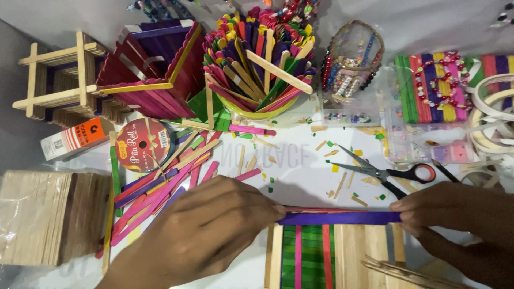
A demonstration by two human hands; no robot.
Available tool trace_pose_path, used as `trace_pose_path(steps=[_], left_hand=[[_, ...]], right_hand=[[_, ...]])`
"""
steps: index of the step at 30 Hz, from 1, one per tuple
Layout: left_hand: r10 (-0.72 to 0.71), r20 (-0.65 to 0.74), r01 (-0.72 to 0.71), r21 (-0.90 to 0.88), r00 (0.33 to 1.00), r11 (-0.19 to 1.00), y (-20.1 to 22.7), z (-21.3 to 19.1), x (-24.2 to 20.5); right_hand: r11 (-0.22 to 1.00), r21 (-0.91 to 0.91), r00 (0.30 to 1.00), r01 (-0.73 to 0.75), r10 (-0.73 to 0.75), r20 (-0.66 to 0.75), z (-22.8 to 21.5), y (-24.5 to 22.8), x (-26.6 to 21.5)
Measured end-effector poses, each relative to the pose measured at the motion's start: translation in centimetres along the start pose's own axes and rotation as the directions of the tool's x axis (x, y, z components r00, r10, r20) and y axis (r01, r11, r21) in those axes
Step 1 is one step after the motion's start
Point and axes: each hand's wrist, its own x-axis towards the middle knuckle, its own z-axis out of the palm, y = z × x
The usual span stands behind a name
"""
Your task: Assembling a craft structure by cutting colored popsicle sticks to length and gluing them onto a frame.
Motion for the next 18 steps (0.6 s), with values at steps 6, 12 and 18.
trace_pose_path(steps=[6,12,18], left_hand=[[0.012,-0.028,-0.009,0.125,1.0,0.992,1.2,-0.3,4.8],[-0.009,0.194,-0.008,0.086,0.981,0.996,-0.7,4.0,10.6],[-0.088,0.248,0.099,-0.034,0.965,0.994,-2.0,4.0,12.2]], right_hand=[[0.997,-0.078,0.994,0.031,-0.038,-0.102,-1.9,-2.1,1.1],[0.949,-0.306,0.988,0.081,-0.117,-0.1,-3.5,-6.8,4.1],[0.914,-0.393,0.95,-0.101,-0.03,-0.312,-2.7,-2.8,0.2]])
